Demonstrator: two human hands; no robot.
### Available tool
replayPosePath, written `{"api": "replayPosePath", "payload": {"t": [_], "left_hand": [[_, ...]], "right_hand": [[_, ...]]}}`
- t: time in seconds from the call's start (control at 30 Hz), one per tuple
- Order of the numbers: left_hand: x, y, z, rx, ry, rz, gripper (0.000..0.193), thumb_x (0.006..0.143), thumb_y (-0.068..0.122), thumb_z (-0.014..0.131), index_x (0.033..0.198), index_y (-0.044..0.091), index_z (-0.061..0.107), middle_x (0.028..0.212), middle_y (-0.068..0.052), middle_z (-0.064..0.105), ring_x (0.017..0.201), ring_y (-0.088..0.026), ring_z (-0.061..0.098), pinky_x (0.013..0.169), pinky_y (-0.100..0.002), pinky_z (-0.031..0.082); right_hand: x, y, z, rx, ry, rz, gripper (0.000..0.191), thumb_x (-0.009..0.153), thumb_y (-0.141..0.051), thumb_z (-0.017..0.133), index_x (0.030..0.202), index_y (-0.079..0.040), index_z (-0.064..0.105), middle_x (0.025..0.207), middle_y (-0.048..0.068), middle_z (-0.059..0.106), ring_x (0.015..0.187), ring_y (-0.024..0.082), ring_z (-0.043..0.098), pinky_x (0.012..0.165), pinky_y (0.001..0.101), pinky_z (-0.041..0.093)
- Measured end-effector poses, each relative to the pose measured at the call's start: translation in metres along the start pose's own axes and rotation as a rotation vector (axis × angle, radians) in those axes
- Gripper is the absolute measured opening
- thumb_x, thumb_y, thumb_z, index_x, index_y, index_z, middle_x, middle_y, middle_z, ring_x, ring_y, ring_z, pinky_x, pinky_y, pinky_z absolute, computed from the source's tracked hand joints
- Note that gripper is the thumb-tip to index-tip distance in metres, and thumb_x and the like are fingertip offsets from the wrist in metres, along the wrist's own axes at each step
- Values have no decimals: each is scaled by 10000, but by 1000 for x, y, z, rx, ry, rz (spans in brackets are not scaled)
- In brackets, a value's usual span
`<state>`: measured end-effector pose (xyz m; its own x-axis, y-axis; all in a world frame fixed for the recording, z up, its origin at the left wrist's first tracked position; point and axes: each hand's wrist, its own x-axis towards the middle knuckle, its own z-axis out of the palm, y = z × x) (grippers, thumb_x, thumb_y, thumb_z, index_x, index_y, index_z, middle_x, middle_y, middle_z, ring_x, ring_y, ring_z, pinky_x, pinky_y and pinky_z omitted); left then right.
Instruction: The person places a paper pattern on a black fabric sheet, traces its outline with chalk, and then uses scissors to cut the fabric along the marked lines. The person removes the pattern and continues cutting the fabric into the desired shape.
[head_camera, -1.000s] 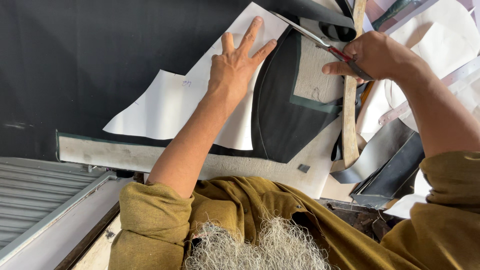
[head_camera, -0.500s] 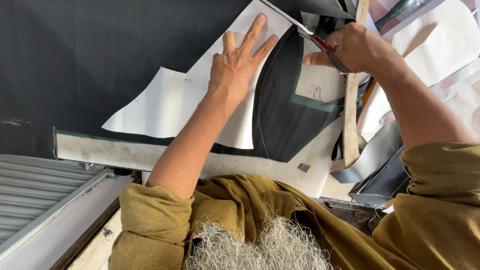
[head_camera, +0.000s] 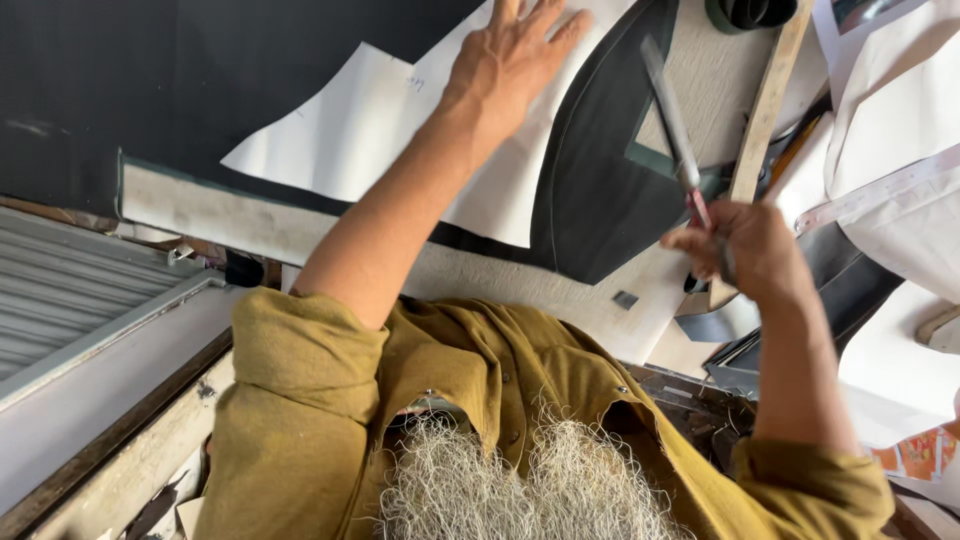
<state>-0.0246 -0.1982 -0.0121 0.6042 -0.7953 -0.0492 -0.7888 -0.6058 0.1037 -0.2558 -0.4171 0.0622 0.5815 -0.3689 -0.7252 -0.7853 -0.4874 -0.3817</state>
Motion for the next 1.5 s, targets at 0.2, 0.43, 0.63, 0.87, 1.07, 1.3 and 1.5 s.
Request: {"api": "replayPosePath", "payload": {"t": [0.2,0.43,0.63,0.87,1.07,1.3,1.5], "left_hand": [[-22,-13,0,-141,34,109,586,589,-85,841,1131,9,637,1392,-66,502,1166,-303,610,756,-359,613],[-29,-7,-10,-105,-91,135,815,570,-93,857,1313,159,639,1429,-101,463,1204,-347,554,779,-427,600],[-46,-12,-22,-47,-221,172,1258,367,309,1014,1497,214,469,1562,-113,273,1426,-404,261,899,-497,549],[-54,-14,-17,12,-223,235,1443,350,512,1010,1586,207,332,1610,-177,163,1480,-470,117,1068,-549,451],[-50,-39,-5,31,-173,292,1369,490,471,959,1590,24,275,1646,-205,147,1500,-446,125,1179,-521,330],[-103,-104,38,-220,151,606,1015,885,573,740,1638,60,292,1725,-110,149,1585,-289,112,1304,-482,121],[-178,-188,18,-44,-11,642,734,1000,599,497,1642,328,267,1731,67,118,1584,-192,76,1295,-452,55]], "right_hand": [[-60,3,58,-231,676,-562,189,830,-63,749,965,48,677,946,176,671,873,303,639,769,419,516],[-55,-59,151,-272,654,-1243,290,882,-51,706,1162,-111,750,1333,78,631,1300,305,523,1056,514,400],[-45,-77,180,-461,676,-1128,259,888,-153,744,1129,-71,697,1310,75,647,1320,266,525,1105,559,314],[-29,-95,201,-56,710,-981,85,975,2,639,1025,-63,617,1148,104,710,1127,284,644,987,460,477],[9,-144,219,-103,907,-766,388,1036,-65,500,1418,-1,507,1441,195,554,1370,376,508,1098,509,382],[7,-152,232,-303,816,-584,422,1121,-308,511,1491,-108,485,1596,126,448,1478,337,381,1164,494,283],[6,-157,233,-369,795,-545,492,1095,-338,525,1517,-98,449,1649,122,380,1514,337,331,1187,505,248]]}}
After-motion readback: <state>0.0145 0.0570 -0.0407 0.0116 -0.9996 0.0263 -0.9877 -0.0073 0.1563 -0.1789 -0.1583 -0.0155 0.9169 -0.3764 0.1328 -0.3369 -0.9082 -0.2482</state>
